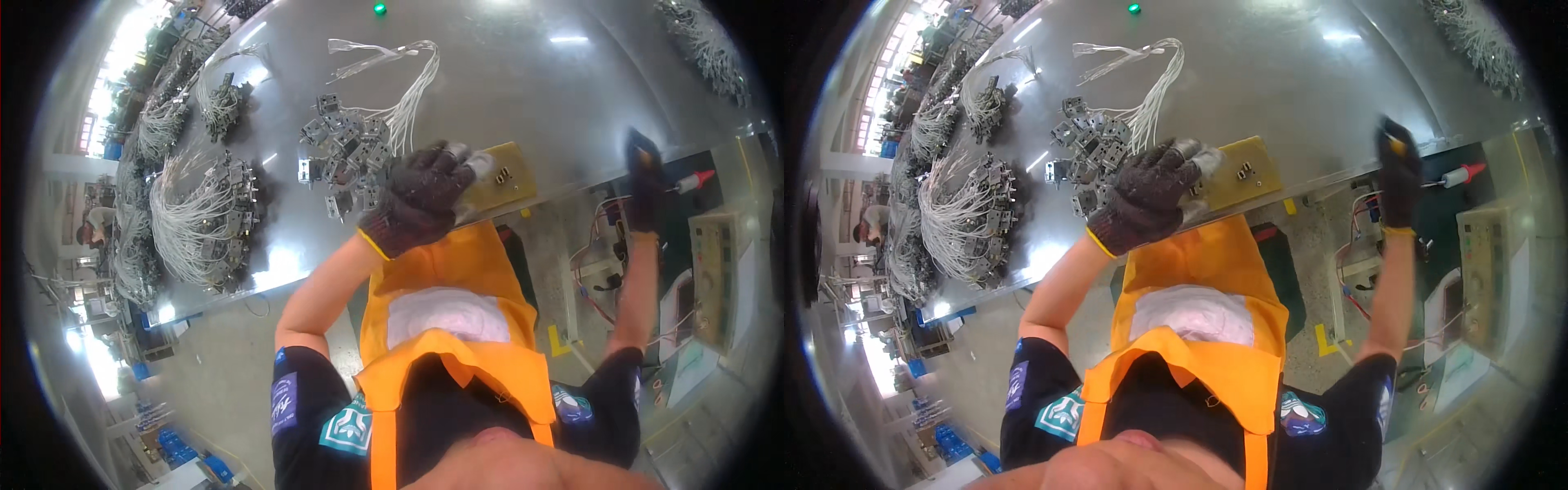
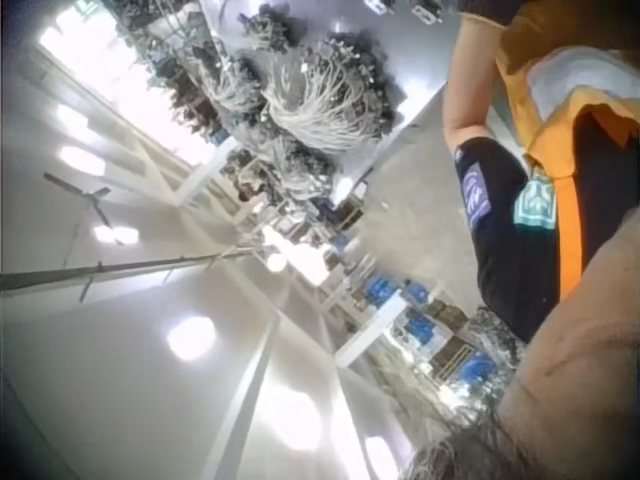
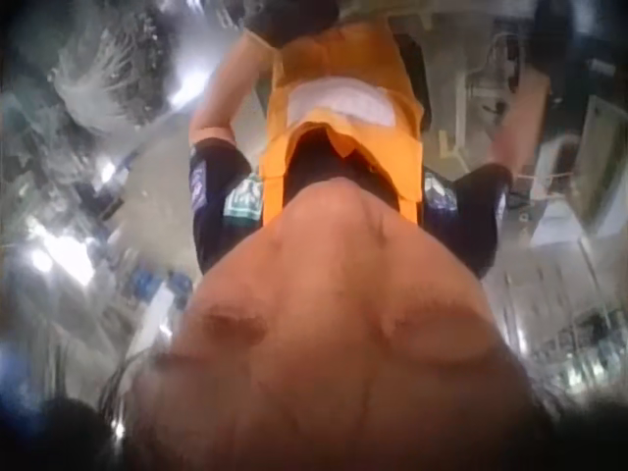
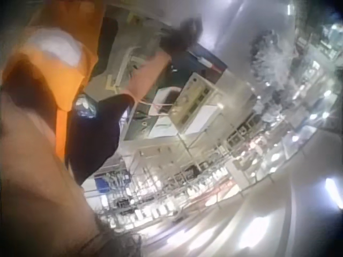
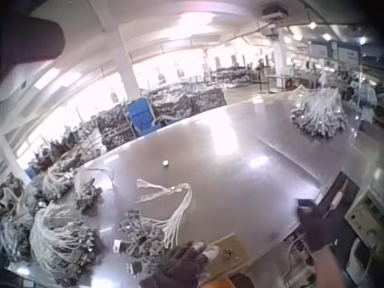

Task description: Assembling or bundling multiple wire harness components at a manufacturing station.

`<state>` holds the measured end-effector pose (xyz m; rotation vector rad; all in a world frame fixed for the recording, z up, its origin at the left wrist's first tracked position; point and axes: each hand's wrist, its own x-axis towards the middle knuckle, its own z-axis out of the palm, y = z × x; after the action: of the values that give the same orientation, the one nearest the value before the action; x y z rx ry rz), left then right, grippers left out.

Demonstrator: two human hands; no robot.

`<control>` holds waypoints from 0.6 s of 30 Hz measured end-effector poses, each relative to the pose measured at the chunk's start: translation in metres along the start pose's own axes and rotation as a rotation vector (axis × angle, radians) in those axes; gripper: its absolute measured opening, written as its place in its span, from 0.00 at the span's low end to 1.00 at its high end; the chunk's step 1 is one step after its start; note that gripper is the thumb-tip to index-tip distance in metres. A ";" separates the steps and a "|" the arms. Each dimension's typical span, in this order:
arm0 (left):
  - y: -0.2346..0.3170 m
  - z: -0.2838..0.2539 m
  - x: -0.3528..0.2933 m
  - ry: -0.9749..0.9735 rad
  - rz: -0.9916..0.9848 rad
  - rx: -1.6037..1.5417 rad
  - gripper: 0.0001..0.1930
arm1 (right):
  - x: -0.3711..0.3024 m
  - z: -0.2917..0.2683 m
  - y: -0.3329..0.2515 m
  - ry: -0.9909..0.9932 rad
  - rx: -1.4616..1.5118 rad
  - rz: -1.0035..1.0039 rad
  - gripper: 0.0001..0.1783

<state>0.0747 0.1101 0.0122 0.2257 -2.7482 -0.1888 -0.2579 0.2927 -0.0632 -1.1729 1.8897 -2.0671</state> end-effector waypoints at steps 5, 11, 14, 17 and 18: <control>-0.035 0.021 -0.021 -0.325 -0.123 0.290 0.20 | 0.043 0.204 -0.038 -0.310 0.040 -0.260 0.21; -0.042 0.009 -0.034 -0.333 -0.211 0.065 0.11 | 0.073 0.340 0.002 -0.358 -0.601 -0.638 0.23; -0.035 0.002 -0.052 -0.318 -0.206 0.088 0.08 | 0.061 0.362 0.050 -0.793 -0.834 -0.381 0.18; -0.039 0.001 -0.062 -0.255 -0.036 0.069 0.15 | 0.059 0.371 0.044 -0.774 -0.762 -0.347 0.15; -0.039 0.002 -0.065 -0.253 -0.039 0.065 0.15 | 0.061 0.369 0.042 -0.779 -0.764 -0.347 0.15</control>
<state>0.1382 0.0840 -0.0192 0.2913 -3.0062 -0.1479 -0.0996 -0.0468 -0.0980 -2.1552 2.1240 -0.6602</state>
